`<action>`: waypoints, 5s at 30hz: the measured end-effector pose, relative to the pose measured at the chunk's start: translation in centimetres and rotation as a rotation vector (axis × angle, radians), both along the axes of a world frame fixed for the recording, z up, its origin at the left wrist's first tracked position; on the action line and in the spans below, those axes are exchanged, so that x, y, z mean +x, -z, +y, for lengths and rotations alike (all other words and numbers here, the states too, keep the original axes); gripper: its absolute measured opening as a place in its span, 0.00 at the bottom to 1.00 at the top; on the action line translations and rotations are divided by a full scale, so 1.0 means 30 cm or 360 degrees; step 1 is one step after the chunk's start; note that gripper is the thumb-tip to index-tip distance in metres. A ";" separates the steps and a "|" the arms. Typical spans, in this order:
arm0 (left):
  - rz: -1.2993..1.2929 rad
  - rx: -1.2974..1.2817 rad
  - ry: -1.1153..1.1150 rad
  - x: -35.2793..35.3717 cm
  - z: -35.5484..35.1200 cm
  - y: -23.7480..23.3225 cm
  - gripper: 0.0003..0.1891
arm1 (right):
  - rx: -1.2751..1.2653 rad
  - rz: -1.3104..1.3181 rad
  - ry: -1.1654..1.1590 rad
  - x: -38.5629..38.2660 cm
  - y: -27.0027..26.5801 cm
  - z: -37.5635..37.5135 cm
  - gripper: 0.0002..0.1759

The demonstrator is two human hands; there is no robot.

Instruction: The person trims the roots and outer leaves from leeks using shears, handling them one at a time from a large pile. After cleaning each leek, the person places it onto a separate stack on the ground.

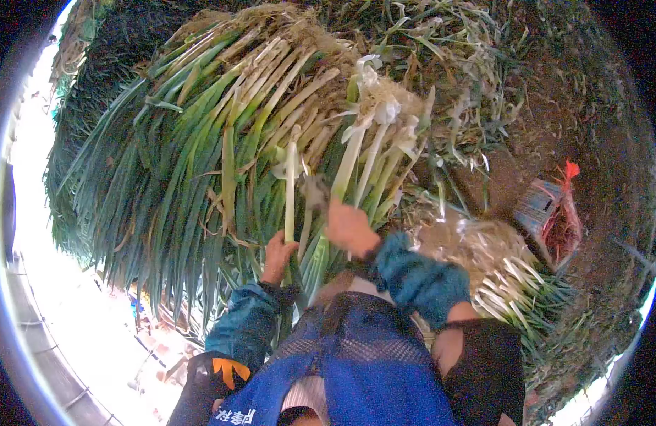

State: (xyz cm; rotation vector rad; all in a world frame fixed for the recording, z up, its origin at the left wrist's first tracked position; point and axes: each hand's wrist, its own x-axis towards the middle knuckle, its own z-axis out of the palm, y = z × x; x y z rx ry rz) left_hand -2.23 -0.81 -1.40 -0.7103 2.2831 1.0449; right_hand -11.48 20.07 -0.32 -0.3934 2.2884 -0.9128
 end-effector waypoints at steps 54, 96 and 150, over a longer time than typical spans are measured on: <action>-0.0138 0.0948 -0.0286 0.006 0.193 0.102 0.23 | 0.0372 0.0041 0.0246 -0.125 0.102 0.178 0.33; 0.0430 -0.0491 0.0879 -0.211 0.149 0.153 0.11 | 0.0388 0.0083 0.0260 -0.133 0.084 0.299 0.30; -0.0154 -0.0354 0.0279 -0.329 0.241 0.211 0.23 | 0.0135 0.0094 0.0216 0.125 -0.051 0.182 0.30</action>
